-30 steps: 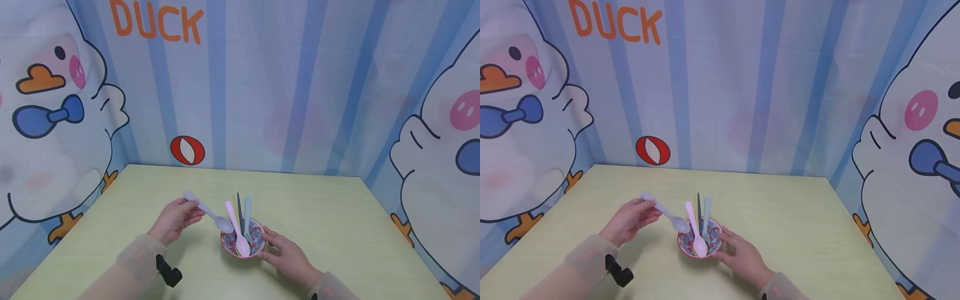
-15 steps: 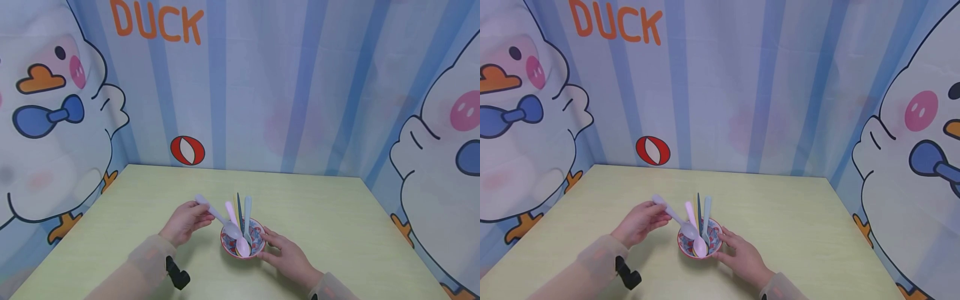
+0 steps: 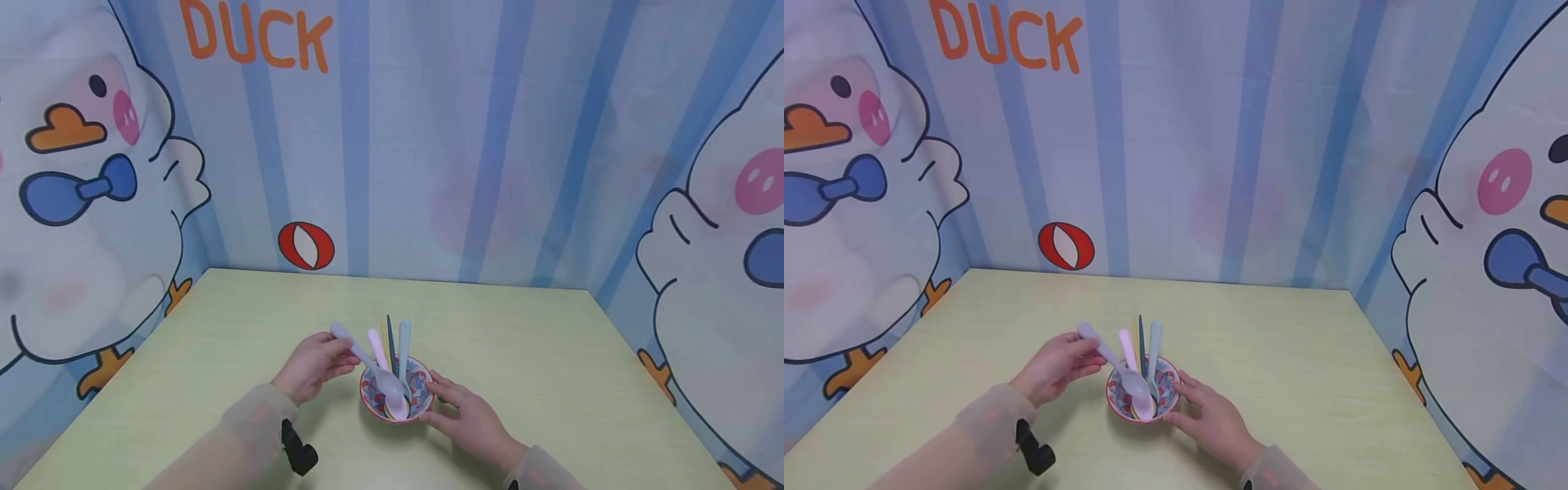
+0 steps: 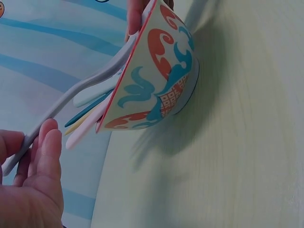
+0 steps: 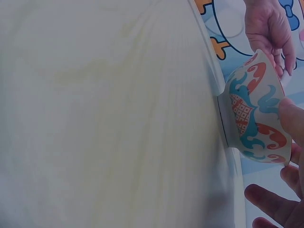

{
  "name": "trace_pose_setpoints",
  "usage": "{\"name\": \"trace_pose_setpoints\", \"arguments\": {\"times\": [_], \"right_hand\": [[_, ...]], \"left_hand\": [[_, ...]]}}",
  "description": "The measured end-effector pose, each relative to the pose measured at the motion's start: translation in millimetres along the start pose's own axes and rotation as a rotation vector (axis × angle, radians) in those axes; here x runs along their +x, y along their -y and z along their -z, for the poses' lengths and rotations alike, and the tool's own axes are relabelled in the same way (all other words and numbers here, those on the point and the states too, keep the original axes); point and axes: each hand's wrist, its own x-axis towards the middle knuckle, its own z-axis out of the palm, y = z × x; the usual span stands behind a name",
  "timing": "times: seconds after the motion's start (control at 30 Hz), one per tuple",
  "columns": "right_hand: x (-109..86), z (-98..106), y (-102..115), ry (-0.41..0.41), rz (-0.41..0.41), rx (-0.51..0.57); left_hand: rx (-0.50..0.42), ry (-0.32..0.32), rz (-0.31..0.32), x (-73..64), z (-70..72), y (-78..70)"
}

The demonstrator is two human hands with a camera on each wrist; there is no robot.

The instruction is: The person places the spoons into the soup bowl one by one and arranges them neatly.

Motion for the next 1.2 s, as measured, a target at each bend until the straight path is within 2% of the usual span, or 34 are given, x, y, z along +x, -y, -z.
{"name": "trace_pose_setpoints", "arguments": {"times": [0.53,1.0,1.2], "right_hand": [[-1.1,-0.4,1.2,-0.004,0.005,-0.005],[-1.2,-0.7,0.5,-0.005,0.004,0.003],[-0.8,-0.8,0.1,-0.003,0.001,0.011]], "left_hand": [[0.095,0.031,0.029,2.5,-5.4,7.4],[0.187,0.041,0.022,5.3,-11.0,13.8],[0.207,0.042,-0.001,5.4,-12.0,15.8]]}}
